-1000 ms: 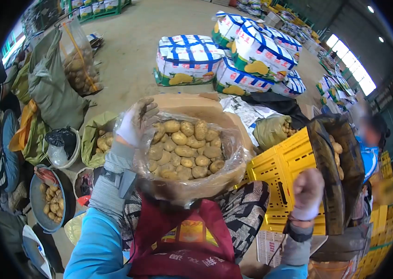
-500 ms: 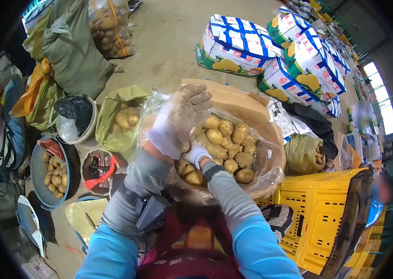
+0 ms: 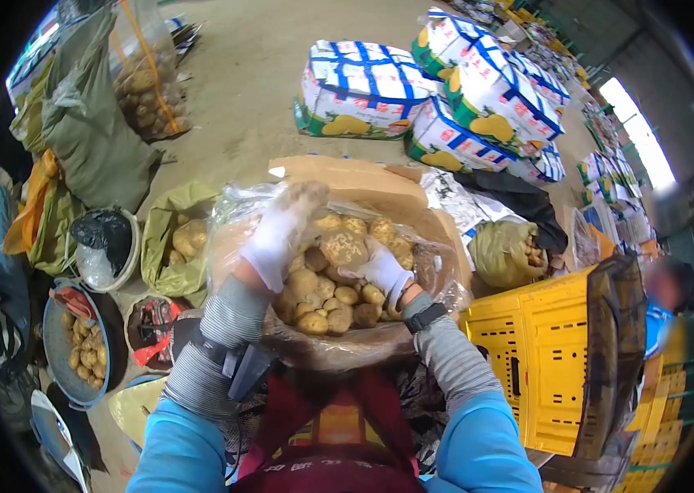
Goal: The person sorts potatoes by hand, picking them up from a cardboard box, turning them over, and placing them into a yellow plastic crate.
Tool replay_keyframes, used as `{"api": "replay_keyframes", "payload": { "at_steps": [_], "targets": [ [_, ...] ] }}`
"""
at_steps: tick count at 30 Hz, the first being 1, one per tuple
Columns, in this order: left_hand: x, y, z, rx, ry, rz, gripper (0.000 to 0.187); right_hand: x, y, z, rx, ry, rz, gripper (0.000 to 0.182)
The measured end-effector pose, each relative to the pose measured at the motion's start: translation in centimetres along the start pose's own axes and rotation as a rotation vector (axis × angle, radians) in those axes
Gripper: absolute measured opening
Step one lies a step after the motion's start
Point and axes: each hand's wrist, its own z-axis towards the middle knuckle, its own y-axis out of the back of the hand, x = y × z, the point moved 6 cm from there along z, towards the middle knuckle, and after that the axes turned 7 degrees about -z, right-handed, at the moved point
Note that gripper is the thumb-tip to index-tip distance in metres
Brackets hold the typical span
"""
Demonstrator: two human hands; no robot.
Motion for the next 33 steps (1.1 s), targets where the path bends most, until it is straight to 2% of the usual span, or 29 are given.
{"api": "replay_keyframes", "payload": {
  "at_steps": [1,3,4,5,6,8,11,14,17,19,21,25,27,28,31,33],
  "targets": [
    [2.8,0.0,1.7,0.022,0.011,0.074,0.058,0.8,1.8,-1.0,-0.098,0.114,-0.102,0.074],
    [4.4,-1.9,1.4,0.131,-0.164,0.446,0.07,2.2,4.8,-3.2,-0.288,0.333,-0.314,0.08],
    [5.4,-3.1,1.0,0.179,-0.254,0.632,0.076,3.1,5.6,-4.6,-0.302,0.338,-0.383,0.081],
    [6.4,-4.5,0.7,0.258,-0.274,0.606,0.091,4.4,6.1,-6.3,-0.314,0.341,-0.449,0.082],
    [7.1,-5.2,0.2,0.251,-0.332,0.714,0.083,5.2,6.3,-7.6,-0.321,0.343,-0.515,0.083],
    [6.8,-6.6,-0.7,0.252,-0.296,0.873,0.083,4.5,6.0,-9.0,-0.385,0.345,-0.498,0.08],
    [7.0,-7.3,-0.8,0.228,-0.46,0.934,0.07,3.4,6.0,-9.4,-0.444,0.391,-0.439,0.077],
    [7.6,-6.9,0.2,0.194,-0.287,0.681,0.06,3.4,6.2,-9.2,-0.388,0.401,-0.439,0.077],
    [11.4,-3.4,4.0,0.118,-0.223,0.377,0.048,4.0,6.9,-9.0,-0.323,0.401,-0.49,0.079],
    [12.3,-3.3,4.0,0.153,0.058,0.051,0.043,4.1,7.0,-8.8,-0.31,0.423,-0.461,0.082],
    [9.3,-6.1,0.5,0.156,0.331,-0.2,0.042,4.3,7.3,-8.8,-0.414,0.471,-0.38,0.082],
    [8.2,-7.4,-0.8,0.265,0.359,-0.117,0.051,4.3,7.7,-8.8,-0.575,0.459,-0.319,0.078],
    [8.4,-7.1,-0.5,0.372,0.419,-0.096,0.051,4.4,7.6,-9.0,-0.633,0.488,-0.322,0.064],
    [8.2,-7.3,-0.6,0.385,0.383,-0.143,0.05,4.9,7.8,-9.3,-0.663,0.504,-0.324,0.058],
    [7.6,-8.3,-1.8,0.38,0.315,-0.213,0.047,4.1,8.4,-8.7,-0.432,0.211,0.318,0.036],
    [7.2,-8.9,-2.7,0.317,0.33,-0.157,0.051,2.4,9.0,-7.6,-0.521,0.266,0.596,0.027]
  ]
}}
